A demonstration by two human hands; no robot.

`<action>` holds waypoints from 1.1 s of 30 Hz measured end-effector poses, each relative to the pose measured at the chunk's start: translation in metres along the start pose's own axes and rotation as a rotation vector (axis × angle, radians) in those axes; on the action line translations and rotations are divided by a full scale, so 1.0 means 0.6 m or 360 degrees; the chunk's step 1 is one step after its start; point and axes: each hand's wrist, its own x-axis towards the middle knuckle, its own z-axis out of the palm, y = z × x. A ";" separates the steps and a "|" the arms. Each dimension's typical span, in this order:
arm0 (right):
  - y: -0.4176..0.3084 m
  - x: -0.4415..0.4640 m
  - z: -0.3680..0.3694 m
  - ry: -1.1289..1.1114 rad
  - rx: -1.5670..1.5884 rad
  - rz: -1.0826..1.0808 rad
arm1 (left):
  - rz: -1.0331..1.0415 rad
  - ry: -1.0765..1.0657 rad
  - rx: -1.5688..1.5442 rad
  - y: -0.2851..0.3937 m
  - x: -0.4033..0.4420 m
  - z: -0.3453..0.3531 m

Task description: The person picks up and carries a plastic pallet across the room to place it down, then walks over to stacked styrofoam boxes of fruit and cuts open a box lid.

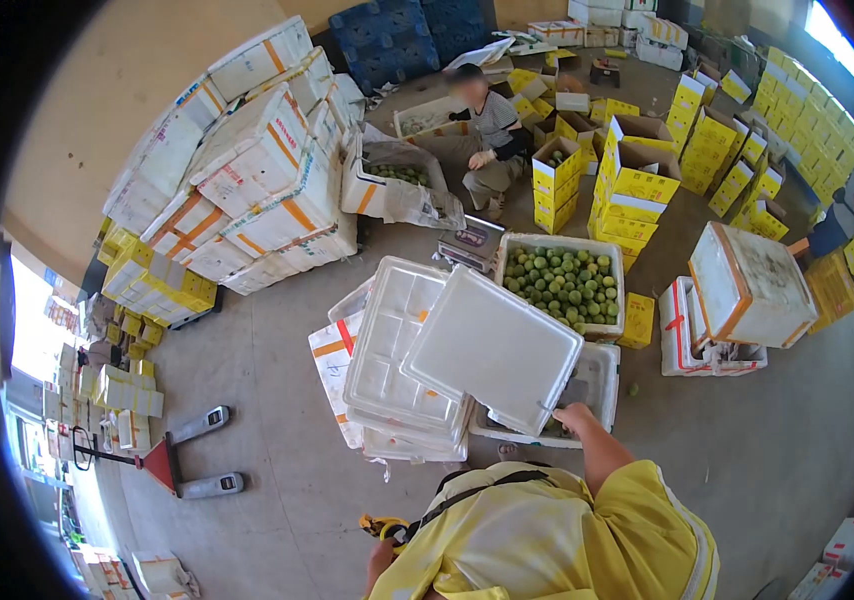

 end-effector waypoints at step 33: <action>0.002 0.006 0.001 0.0011 -0.0144 -0.0053 | 0.0372 0.0014 0.0137 0.125 -0.071 -0.020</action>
